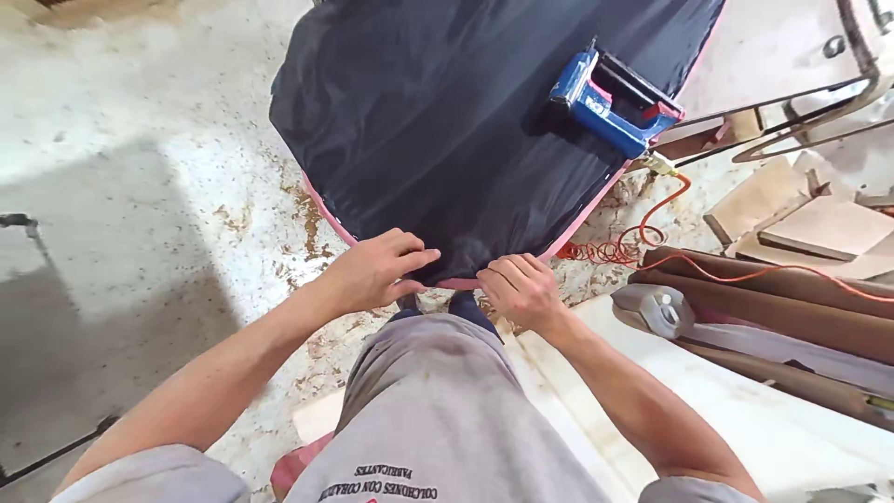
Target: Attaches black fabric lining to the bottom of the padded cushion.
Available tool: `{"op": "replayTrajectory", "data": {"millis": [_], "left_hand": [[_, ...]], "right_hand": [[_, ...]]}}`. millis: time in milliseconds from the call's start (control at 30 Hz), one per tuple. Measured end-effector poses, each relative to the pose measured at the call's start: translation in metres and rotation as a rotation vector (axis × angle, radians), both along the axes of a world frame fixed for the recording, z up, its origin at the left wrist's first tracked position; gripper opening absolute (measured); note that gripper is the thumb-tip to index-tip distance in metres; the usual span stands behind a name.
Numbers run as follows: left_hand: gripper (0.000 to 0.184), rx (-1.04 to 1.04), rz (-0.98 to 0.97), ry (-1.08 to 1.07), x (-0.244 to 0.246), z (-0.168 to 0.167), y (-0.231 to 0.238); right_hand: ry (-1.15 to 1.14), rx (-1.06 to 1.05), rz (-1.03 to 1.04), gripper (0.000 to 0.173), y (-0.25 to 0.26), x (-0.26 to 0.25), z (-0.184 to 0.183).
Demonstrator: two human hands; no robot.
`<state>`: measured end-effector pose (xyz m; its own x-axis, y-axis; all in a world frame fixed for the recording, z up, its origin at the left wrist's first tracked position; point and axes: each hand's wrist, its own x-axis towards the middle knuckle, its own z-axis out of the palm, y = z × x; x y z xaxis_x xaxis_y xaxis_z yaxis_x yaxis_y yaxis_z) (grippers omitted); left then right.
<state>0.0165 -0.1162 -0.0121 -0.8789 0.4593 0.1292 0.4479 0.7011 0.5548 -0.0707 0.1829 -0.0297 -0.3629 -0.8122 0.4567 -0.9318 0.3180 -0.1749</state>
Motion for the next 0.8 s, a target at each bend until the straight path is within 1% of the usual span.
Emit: {"op": "replayTrajectory", "data": {"millis": [67, 100, 167, 233, 267, 300, 400, 467, 567, 667, 733, 767, 800], "left_hand": [[0.034, -0.061, -0.071, 0.015, -0.006, -0.001, 0.001], [0.029, -0.082, -0.080, 0.072, -0.007, -0.002, 0.002], [0.022, -0.119, -0.011, 0.308, -0.005, -0.008, 0.009], [0.016, -0.134, 0.139, 0.608, 0.000, -0.018, 0.016], [0.015, -0.129, 0.192, 0.704, 0.004, -0.024, 0.019], [0.015, -0.111, 0.207, 0.745, 0.008, -0.030, 0.021], [0.017, -0.089, 0.126, 0.671, 0.021, -0.043, 0.024], [0.017, -0.088, 0.132, 0.612, 0.023, -0.041, 0.026], [0.016, -0.086, 0.148, 0.568, 0.021, -0.035, 0.027], [0.015, -0.063, 0.173, 0.544, 0.022, -0.035, 0.029], [0.015, -0.033, 0.185, 0.522, 0.022, -0.033, 0.027], [0.018, -0.012, 0.199, 0.478, 0.023, -0.031, 0.024], [0.027, -0.001, 0.216, 0.406, 0.023, -0.028, 0.020]], "right_hand": [[-0.017, 0.021, -0.008, 0.013, -0.001, -0.001, 0.003], [-0.021, 0.022, -0.013, 0.014, -0.001, -0.002, 0.004], [-0.015, 0.010, -0.019, 0.015, -0.001, -0.001, 0.005], [0.009, -0.015, -0.014, 0.014, 0.000, 0.000, 0.005], [0.018, -0.021, -0.006, 0.013, 0.000, 0.000, 0.004], [0.024, -0.012, 0.001, 0.013, 0.001, 0.001, 0.004], [-0.019, 0.123, 0.028, 0.017, 0.001, 0.002, 0.011], [-0.060, 0.214, 0.026, 0.023, -0.003, 0.001, 0.026], [-0.060, 0.160, -0.009, 0.028, -0.018, 0.006, 0.041], [-0.067, 0.190, 0.026, 0.034, -0.032, 0.009, 0.033], [-0.043, 0.181, 0.035, 0.026, -0.035, 0.007, 0.022], [-0.031, 0.154, 0.034, 0.022, -0.036, 0.007, 0.017], [-0.026, 0.132, 0.032, 0.020, -0.036, 0.006, 0.014]]}}
